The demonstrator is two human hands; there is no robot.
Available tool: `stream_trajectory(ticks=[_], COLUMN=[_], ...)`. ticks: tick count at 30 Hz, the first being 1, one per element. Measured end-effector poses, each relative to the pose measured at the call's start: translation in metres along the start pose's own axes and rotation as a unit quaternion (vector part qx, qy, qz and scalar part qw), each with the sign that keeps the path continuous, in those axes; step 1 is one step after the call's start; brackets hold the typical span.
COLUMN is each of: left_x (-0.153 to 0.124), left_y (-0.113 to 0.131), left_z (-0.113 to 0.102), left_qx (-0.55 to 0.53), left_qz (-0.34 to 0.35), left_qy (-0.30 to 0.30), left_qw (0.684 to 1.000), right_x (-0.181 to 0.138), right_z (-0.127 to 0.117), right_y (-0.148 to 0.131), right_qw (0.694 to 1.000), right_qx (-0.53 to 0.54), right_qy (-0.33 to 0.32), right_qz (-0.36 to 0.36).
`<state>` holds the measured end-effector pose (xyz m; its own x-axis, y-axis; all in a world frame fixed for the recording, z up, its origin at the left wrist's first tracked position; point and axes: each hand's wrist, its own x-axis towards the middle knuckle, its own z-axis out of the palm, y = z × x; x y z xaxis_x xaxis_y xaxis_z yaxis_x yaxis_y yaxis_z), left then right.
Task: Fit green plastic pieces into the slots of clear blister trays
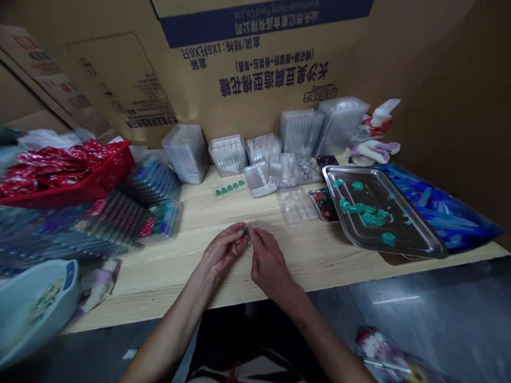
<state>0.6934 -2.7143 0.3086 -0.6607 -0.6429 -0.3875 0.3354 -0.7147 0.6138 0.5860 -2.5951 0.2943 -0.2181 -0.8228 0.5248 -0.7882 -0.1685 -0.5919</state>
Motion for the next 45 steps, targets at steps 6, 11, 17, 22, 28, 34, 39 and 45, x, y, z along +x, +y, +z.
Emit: stream_trajectory(ticks=[6, 11, 17, 22, 28, 34, 39, 45], left_x=[0.001, 0.001, 0.013, 0.034, 0.051, 0.048, 0.05, 0.053], left_y=[-0.004, -0.004, 0.013, 0.014, 0.011, 0.015, 0.015, 0.012], left_z=[0.001, -0.001, -0.011, -0.016, -0.021, -0.02, -0.036, -0.052], left_qx=[-0.014, 0.012, 0.336, 0.634, 0.723, 0.731, 0.738, 0.762], left_qz=[0.017, 0.02, 0.218, 0.287, 0.258, 0.311, 0.383, 0.424], left_qy=[0.027, 0.053, 0.046, -0.091, -0.24, -0.258, -0.171, -0.062], left_qw=[0.999, 0.998, 0.915, 0.712, 0.594, 0.55, 0.529, 0.485], right_x=[0.0, 0.012, 0.003, -0.016, -0.011, -0.007, 0.0, 0.005], right_z=[0.004, -0.002, -0.022, -0.022, -0.02, -0.02, -0.046, -0.158], right_y=[0.0, 0.016, 0.035, 0.019, 0.014, 0.012, 0.019, 0.054], right_qw=[0.999, 0.99, 0.979, 0.955, 0.947, 0.95, 0.972, 0.855], right_qx=[-0.037, 0.128, 0.037, -0.136, -0.15, -0.129, -0.129, -0.376], right_qy=[-0.013, -0.034, -0.077, -0.217, -0.229, -0.224, -0.13, 0.05], right_qz=[-0.02, 0.049, 0.184, 0.15, 0.165, 0.175, 0.147, 0.353])
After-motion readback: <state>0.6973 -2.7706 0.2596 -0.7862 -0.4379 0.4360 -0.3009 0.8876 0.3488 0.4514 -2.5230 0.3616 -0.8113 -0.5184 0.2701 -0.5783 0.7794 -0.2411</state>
